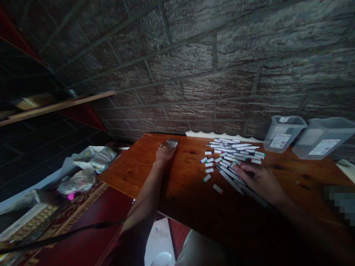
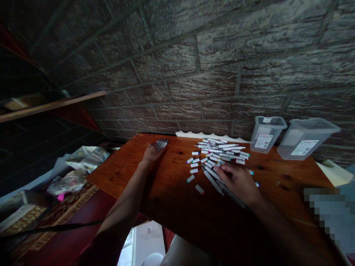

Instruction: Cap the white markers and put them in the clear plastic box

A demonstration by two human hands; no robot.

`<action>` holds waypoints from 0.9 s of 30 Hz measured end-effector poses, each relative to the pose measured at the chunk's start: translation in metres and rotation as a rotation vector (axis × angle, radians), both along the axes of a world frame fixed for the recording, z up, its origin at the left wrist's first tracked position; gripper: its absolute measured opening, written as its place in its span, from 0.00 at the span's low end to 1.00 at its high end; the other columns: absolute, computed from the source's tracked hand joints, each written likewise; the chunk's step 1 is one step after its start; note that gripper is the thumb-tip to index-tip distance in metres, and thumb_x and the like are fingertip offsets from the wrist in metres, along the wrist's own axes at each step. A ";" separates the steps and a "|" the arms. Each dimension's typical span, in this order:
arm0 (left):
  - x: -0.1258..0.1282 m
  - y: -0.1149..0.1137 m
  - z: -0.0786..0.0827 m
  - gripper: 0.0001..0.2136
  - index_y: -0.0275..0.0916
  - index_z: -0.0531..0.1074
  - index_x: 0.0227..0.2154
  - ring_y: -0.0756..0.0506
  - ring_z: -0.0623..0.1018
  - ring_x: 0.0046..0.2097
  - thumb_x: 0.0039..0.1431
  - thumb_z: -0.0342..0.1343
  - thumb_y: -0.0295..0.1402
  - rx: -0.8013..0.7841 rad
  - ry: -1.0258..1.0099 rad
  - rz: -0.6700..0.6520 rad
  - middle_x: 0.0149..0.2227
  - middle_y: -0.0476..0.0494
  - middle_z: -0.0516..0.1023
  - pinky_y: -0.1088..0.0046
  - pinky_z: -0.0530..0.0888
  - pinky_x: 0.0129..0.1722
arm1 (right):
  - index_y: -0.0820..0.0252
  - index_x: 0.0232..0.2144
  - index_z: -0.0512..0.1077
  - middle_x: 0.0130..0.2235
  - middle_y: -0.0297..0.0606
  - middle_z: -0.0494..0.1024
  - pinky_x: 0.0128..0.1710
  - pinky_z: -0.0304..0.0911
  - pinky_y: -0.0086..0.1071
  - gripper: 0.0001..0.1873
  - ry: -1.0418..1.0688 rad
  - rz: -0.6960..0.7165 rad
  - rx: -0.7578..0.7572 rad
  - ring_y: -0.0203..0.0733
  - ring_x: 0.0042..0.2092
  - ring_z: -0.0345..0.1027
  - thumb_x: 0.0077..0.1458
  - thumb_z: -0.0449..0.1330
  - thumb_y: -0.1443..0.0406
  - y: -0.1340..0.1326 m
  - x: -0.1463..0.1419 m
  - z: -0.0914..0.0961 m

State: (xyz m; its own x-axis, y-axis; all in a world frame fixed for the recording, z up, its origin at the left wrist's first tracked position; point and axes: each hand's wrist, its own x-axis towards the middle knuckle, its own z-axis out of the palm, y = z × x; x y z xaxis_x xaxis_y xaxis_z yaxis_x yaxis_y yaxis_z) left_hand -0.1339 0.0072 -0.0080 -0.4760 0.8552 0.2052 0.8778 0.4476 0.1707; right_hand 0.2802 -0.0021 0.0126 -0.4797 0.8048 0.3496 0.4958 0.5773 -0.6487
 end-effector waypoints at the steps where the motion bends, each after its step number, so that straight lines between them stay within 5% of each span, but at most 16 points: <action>1: 0.000 0.000 -0.001 0.27 0.41 0.65 0.57 0.39 0.70 0.58 0.59 0.51 0.49 0.001 -0.002 -0.003 0.58 0.37 0.69 0.63 0.68 0.56 | 0.53 0.27 0.76 0.26 0.33 0.80 0.24 0.61 0.28 0.20 -0.001 0.000 0.004 0.37 0.25 0.71 0.61 0.52 0.52 0.000 0.000 0.000; 7: 0.001 0.002 -0.004 0.32 0.41 0.58 0.62 0.35 0.64 0.62 0.58 0.52 0.49 0.005 -0.015 0.020 0.64 0.34 0.60 0.57 0.67 0.57 | 0.54 0.26 0.75 0.25 0.32 0.79 0.26 0.62 0.29 0.19 -0.014 0.000 0.011 0.37 0.26 0.71 0.61 0.52 0.53 0.001 0.000 -0.001; 18: 0.007 -0.001 0.006 0.29 0.35 0.65 0.57 0.35 0.71 0.57 0.58 0.50 0.50 -0.010 -0.008 0.035 0.55 0.31 0.71 0.60 0.69 0.54 | 0.54 0.34 0.77 0.34 0.34 0.81 0.36 0.64 0.31 0.14 -0.118 0.012 0.037 0.39 0.33 0.73 0.61 0.54 0.57 0.003 0.001 -0.002; 27: 0.006 0.001 0.004 0.31 0.38 0.60 0.60 0.34 0.66 0.60 0.58 0.51 0.50 -0.035 -0.020 0.074 0.59 0.32 0.67 0.57 0.68 0.54 | 0.54 0.37 0.76 0.39 0.37 0.80 0.37 0.63 0.33 0.12 -0.416 -0.046 0.124 0.43 0.41 0.73 0.62 0.53 0.59 -0.012 -0.010 0.005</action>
